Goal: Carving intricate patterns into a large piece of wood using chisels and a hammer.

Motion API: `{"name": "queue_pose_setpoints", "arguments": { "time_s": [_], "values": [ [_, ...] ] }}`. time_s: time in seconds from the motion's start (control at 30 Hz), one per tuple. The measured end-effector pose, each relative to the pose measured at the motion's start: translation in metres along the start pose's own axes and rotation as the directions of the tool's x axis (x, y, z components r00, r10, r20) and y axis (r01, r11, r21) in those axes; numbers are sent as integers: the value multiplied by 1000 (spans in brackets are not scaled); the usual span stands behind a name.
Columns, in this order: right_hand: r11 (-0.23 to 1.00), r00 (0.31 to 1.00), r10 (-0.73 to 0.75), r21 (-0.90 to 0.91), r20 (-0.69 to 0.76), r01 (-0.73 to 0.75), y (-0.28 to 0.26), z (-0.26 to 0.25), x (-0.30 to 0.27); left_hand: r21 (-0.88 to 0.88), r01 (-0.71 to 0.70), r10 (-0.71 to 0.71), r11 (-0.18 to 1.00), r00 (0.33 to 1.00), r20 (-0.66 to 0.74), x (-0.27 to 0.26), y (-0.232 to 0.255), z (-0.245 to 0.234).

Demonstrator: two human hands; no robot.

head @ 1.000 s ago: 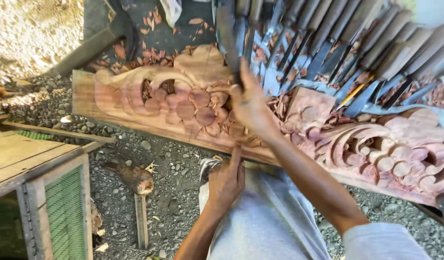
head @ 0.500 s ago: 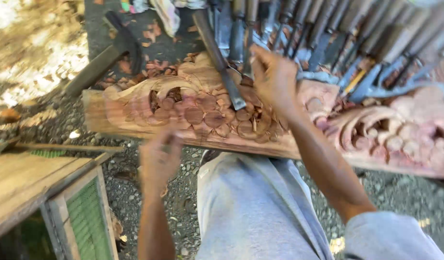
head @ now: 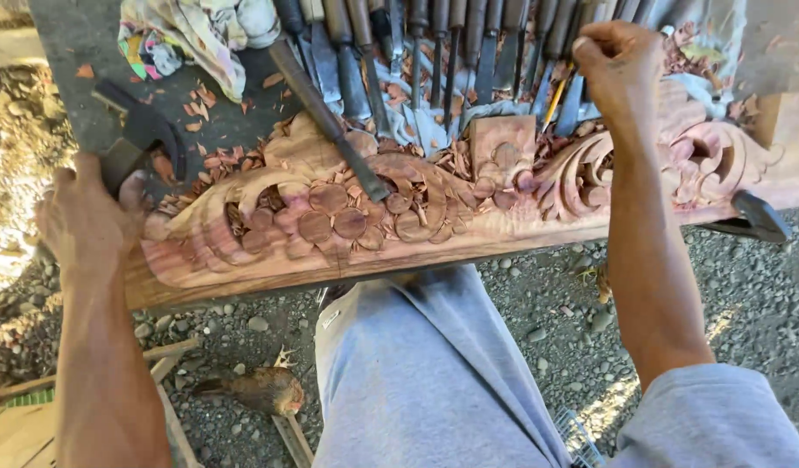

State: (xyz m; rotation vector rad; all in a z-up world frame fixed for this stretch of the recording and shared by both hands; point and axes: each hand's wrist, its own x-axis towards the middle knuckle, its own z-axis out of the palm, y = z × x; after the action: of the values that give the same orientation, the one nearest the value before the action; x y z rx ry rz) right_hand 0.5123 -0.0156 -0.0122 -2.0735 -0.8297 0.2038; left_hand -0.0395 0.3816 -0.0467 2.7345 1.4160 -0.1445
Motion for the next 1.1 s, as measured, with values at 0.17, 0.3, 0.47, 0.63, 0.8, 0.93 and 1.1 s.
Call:
{"name": "queue_pose_setpoints", "arguments": {
  "time_s": [0.17,0.3,0.47,0.63,0.8,0.93,1.1],
  "values": [
    [996,999,36,-83,17,-35,-23,-3,-7,-583,288,-314,760,948,60,-43,25,-48],
    [982,976,-93,-142,197,122,-46,38,-8,-984,-167,-429,61,886,-177,-128,62,-37],
    [982,946,-56,-154,318,110,-50,139,5,-905,-234,-338,-354,935,-110,-225,90,-3],
    [982,985,-135,-116,107,147,-43,168,1,-897,399,-462,-189,770,440,-277,101,33],
    [986,991,24,-169,133,-1,-58,175,-5,-716,644,-389,269,753,530,-272,114,36],
    [987,978,-60,-131,201,88,-21,175,-13,-662,590,-326,461,807,492,-277,137,13],
    [910,908,-355,-139,220,390,-10,170,-31,-995,-16,-152,-101,988,0,-258,164,-54]
  ]
}}
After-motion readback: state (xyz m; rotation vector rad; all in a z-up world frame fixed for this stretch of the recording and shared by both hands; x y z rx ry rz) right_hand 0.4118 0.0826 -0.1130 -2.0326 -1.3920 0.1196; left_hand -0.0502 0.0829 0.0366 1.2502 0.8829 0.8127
